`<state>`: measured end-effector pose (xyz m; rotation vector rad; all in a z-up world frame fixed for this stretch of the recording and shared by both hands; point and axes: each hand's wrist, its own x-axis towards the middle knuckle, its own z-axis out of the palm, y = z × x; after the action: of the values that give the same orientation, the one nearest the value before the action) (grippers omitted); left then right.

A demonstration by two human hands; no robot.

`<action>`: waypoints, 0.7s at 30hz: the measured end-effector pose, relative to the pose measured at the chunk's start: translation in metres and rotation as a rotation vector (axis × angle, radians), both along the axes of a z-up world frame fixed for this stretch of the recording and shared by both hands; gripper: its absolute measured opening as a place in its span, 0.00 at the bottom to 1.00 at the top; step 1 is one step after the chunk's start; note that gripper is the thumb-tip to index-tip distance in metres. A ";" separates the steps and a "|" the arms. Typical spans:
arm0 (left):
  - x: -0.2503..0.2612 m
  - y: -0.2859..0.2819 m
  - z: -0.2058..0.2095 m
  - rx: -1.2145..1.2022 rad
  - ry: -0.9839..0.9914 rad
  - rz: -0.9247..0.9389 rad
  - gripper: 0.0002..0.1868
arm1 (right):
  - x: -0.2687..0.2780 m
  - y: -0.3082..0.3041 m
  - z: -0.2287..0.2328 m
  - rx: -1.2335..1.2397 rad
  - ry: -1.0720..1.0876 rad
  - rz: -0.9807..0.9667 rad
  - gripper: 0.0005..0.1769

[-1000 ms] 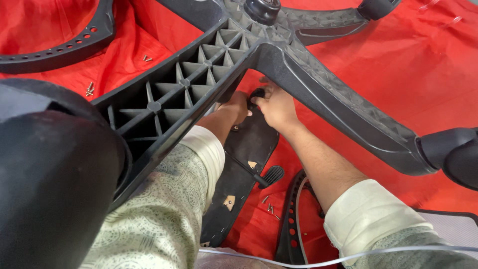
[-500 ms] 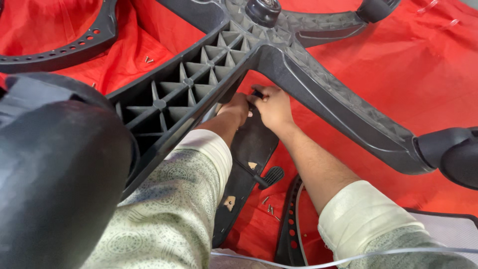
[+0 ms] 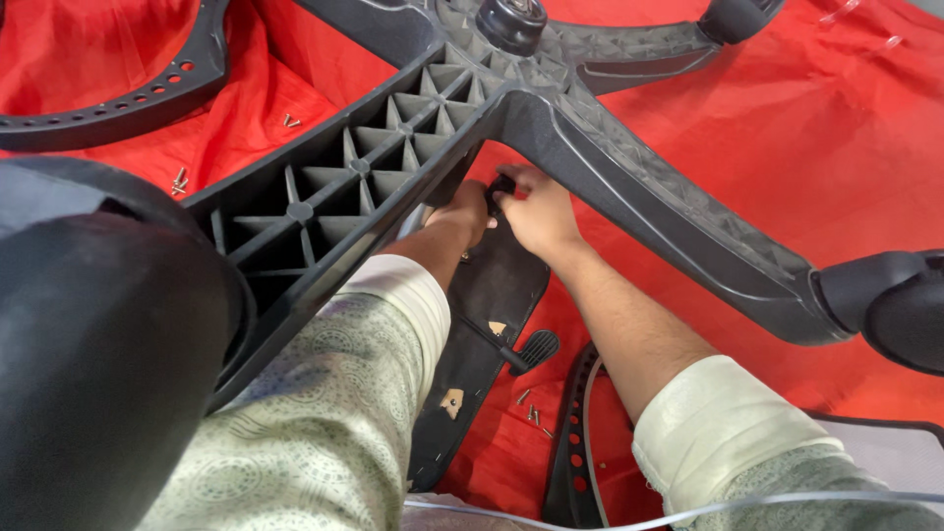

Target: The person uses a screwdriver to tighten screws on the underside of an office chair seat, securing the gas lift column to the seat base. The person then repositions the chair and continues tightening additional screws on the base.

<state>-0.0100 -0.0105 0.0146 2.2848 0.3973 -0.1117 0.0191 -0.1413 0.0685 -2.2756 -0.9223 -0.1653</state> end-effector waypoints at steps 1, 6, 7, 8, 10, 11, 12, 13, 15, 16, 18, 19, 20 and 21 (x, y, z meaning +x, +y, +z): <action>0.000 0.000 0.001 0.002 -0.001 0.007 0.16 | -0.003 0.001 0.004 -0.010 -0.005 -0.005 0.21; -0.005 -0.003 0.003 0.018 -0.014 0.016 0.16 | -0.016 0.001 0.017 -0.099 0.113 -0.107 0.21; -0.006 -0.003 0.003 0.017 -0.019 0.017 0.16 | -0.018 0.001 0.017 -0.104 0.110 -0.120 0.22; -0.007 -0.004 0.003 0.017 -0.024 0.016 0.16 | -0.018 0.000 0.016 -0.108 0.108 -0.132 0.23; -0.010 -0.006 0.001 0.025 -0.034 0.012 0.16 | -0.017 -0.005 0.013 0.037 0.093 -0.067 0.26; -0.011 -0.008 0.000 0.029 -0.045 0.003 0.16 | -0.015 -0.008 0.011 0.107 0.084 -0.035 0.27; -0.011 -0.010 -0.001 0.033 -0.055 -0.002 0.16 | -0.013 -0.012 0.010 0.058 0.068 -0.046 0.26; -0.013 -0.011 -0.002 0.031 -0.065 -0.001 0.16 | -0.011 -0.015 0.009 0.009 0.052 -0.054 0.24; -0.014 -0.014 -0.003 0.007 -0.075 0.020 0.16 | -0.009 -0.018 0.006 0.000 0.027 -0.037 0.22; -0.014 -0.016 -0.004 -0.022 -0.072 0.037 0.16 | -0.008 -0.018 0.005 0.040 0.018 -0.012 0.22; -0.014 -0.019 -0.008 -0.093 -0.073 0.079 0.15 | -0.010 -0.020 0.002 0.039 0.032 -0.022 0.20; -0.015 -0.018 -0.011 -0.125 -0.083 0.100 0.16 | -0.012 -0.020 0.001 -0.003 0.053 -0.054 0.19; -0.016 -0.018 -0.014 -0.158 -0.093 0.121 0.16 | -0.014 -0.019 0.001 -0.045 0.074 -0.086 0.19; -0.016 -0.017 -0.017 -0.147 -0.103 0.126 0.16 | -0.016 -0.017 0.000 -0.035 0.024 -0.069 0.18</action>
<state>-0.0264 -0.0272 -0.0028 2.1057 0.4621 0.0391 0.0029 -0.1582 0.0688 -2.3381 -0.8414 -0.1528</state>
